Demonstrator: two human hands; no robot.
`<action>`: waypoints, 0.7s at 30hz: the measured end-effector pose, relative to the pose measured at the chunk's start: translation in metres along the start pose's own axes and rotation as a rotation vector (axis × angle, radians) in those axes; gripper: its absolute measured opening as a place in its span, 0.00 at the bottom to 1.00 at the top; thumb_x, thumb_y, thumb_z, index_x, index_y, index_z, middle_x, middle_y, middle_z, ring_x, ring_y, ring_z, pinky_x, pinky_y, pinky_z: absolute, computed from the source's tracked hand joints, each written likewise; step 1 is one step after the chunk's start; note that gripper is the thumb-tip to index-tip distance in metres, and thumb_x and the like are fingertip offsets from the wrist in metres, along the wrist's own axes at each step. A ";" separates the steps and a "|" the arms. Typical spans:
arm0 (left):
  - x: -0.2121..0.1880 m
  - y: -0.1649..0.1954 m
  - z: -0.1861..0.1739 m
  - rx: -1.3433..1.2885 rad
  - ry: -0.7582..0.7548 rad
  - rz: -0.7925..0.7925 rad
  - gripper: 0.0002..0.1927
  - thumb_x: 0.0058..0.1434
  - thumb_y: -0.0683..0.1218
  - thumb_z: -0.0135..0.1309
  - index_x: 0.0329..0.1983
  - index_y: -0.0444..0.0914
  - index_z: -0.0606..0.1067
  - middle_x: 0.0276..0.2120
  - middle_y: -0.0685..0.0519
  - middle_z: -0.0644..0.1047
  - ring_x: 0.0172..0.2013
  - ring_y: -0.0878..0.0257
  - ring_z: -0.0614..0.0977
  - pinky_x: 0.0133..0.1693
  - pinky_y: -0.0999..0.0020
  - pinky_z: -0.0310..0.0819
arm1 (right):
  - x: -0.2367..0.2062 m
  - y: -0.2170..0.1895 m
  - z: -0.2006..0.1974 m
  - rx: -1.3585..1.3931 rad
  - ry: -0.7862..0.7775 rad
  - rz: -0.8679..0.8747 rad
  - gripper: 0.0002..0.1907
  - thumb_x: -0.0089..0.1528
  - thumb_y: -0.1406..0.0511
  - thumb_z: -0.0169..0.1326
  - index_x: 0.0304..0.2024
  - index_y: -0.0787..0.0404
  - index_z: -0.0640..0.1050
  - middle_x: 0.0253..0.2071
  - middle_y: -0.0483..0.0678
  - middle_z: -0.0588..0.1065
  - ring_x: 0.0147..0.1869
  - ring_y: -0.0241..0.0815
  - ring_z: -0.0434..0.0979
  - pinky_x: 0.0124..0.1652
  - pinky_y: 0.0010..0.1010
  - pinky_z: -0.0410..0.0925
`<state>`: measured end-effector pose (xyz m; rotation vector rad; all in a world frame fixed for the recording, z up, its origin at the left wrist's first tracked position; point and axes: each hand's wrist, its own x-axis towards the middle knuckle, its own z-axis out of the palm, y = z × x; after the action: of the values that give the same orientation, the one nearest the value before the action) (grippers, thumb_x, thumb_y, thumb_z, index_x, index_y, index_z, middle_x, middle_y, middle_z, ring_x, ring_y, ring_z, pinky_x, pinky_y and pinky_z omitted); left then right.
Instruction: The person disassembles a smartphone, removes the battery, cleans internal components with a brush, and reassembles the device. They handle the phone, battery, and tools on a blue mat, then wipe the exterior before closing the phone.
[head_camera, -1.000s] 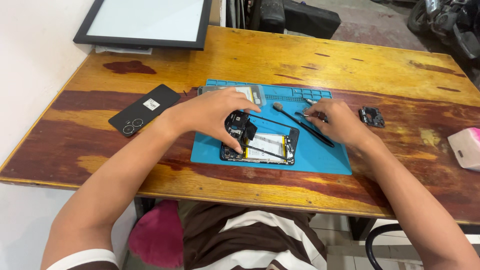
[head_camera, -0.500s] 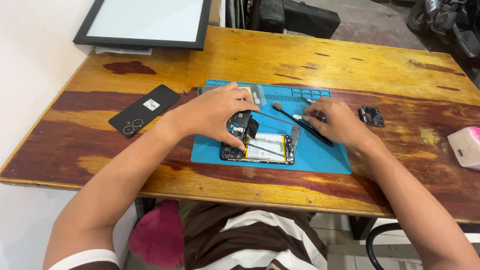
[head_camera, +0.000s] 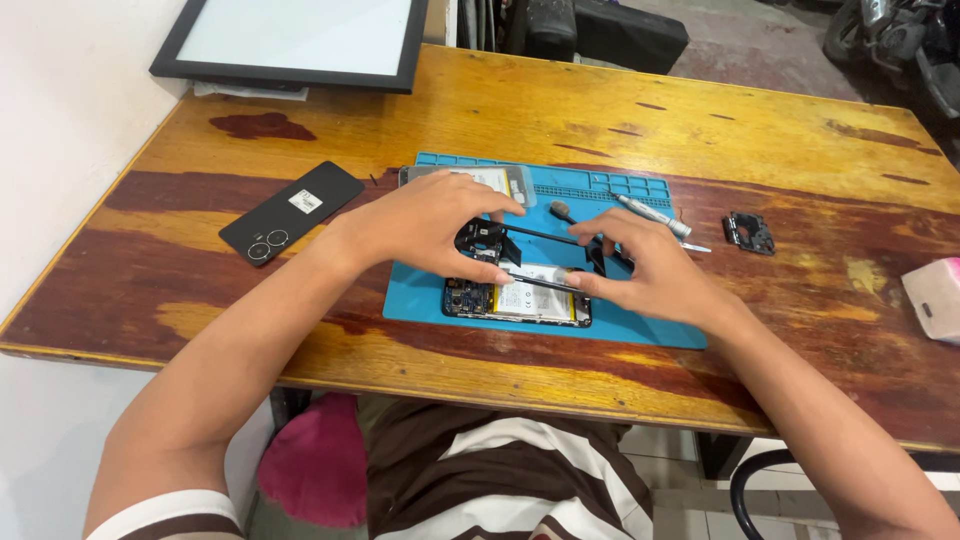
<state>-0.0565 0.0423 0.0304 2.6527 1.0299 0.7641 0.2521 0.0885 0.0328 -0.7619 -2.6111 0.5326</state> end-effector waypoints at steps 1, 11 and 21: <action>0.000 0.000 0.000 -0.007 -0.004 -0.014 0.40 0.51 0.66 0.66 0.57 0.34 0.77 0.45 0.43 0.83 0.46 0.47 0.83 0.50 0.55 0.75 | 0.001 0.000 0.000 0.008 0.002 -0.034 0.32 0.55 0.51 0.65 0.55 0.63 0.79 0.51 0.53 0.78 0.52 0.47 0.78 0.48 0.39 0.72; 0.001 -0.002 0.001 -0.193 -0.115 -0.220 0.33 0.62 0.66 0.51 0.61 0.40 0.75 0.46 0.45 0.82 0.46 0.51 0.85 0.48 0.56 0.78 | -0.001 0.003 -0.003 0.045 -0.048 0.028 0.30 0.54 0.51 0.65 0.53 0.61 0.80 0.50 0.51 0.80 0.50 0.46 0.79 0.44 0.36 0.70; -0.001 -0.004 0.003 -0.215 -0.057 0.039 0.24 0.73 0.63 0.45 0.48 0.40 0.81 0.53 0.49 0.78 0.59 0.50 0.75 0.62 0.55 0.67 | 0.000 0.006 -0.003 0.046 -0.027 -0.004 0.27 0.56 0.53 0.65 0.51 0.62 0.80 0.51 0.51 0.79 0.52 0.46 0.78 0.48 0.38 0.70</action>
<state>-0.0577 0.0442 0.0260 2.5017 0.8338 0.7565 0.2558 0.0940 0.0330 -0.7396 -2.6146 0.6033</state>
